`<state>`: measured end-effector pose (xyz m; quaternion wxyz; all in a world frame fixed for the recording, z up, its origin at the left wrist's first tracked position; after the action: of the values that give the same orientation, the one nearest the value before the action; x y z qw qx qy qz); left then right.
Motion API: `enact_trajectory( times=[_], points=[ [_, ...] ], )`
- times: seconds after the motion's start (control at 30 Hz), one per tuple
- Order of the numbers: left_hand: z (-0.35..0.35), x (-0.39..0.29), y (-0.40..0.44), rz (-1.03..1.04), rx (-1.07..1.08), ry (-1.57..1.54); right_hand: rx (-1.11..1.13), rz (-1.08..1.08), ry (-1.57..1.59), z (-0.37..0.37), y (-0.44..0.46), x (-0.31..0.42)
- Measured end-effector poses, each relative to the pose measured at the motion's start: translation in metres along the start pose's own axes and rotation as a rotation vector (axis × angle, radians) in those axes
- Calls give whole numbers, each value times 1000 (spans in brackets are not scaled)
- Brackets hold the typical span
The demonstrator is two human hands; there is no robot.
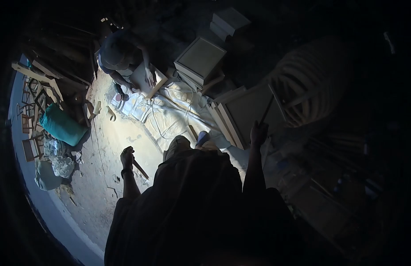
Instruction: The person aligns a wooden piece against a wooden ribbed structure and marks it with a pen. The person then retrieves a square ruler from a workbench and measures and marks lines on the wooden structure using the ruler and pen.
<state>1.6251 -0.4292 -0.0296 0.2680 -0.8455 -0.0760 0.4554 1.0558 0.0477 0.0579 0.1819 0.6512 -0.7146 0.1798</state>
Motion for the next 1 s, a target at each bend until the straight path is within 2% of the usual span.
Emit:
enact_trajectory(
  times=[0.13, 0.27, 0.37, 0.4, 0.57, 0.63, 0.7, 0.73, 0.77, 0.87, 0.9, 0.93, 1.0],
  points=[
    [51, -27, -8, -47, 120, 47, -83, -43, -28, 10, 37, 14],
    [87, -31, -3, -125, 208, 132, -131, 6, -45, 14, 67, 21],
    [100, -41, 12, -179, 260, 233, -86, 88, -94, 19, 85, 26],
    [103, -32, 26, -246, 247, 170, -79, 118, -128, 21, 91, 27],
    [125, -53, 125, -131, 343, 342, -122, 255, -156, 37, 115, 31],
    [145, -101, 159, -58, 384, 384, -94, 274, -205, 44, 118, 34],
    [162, -167, 177, -233, 372, 291, -53, 326, -244, 60, 124, 27],
    [176, -213, 189, -102, 404, 449, 9, 349, -281, 73, 118, 19],
    [189, -242, 207, -88, 426, 434, 10, 376, -284, 88, 111, 8],
    [228, -329, 272, 143, 539, 442, -33, 419, -428, 109, 97, -3],
    [241, -348, 307, 319, 565, 497, 43, 498, -318, 107, 94, 1],
    [254, -384, 308, 349, 582, 557, 114, 573, -201, 109, 92, 5],
    [279, -433, 323, 469, 557, 502, 89, 553, -200, 115, 94, 0]
  ],
)
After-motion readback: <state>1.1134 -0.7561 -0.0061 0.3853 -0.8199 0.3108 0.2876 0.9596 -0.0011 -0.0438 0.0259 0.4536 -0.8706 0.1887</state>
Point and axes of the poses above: each hand's wrist, its own y-axis towards the middle knuckle, its own z-axis out of the palm, x = y × z, the point moved 8 cm from there along y, towards the middle knuckle
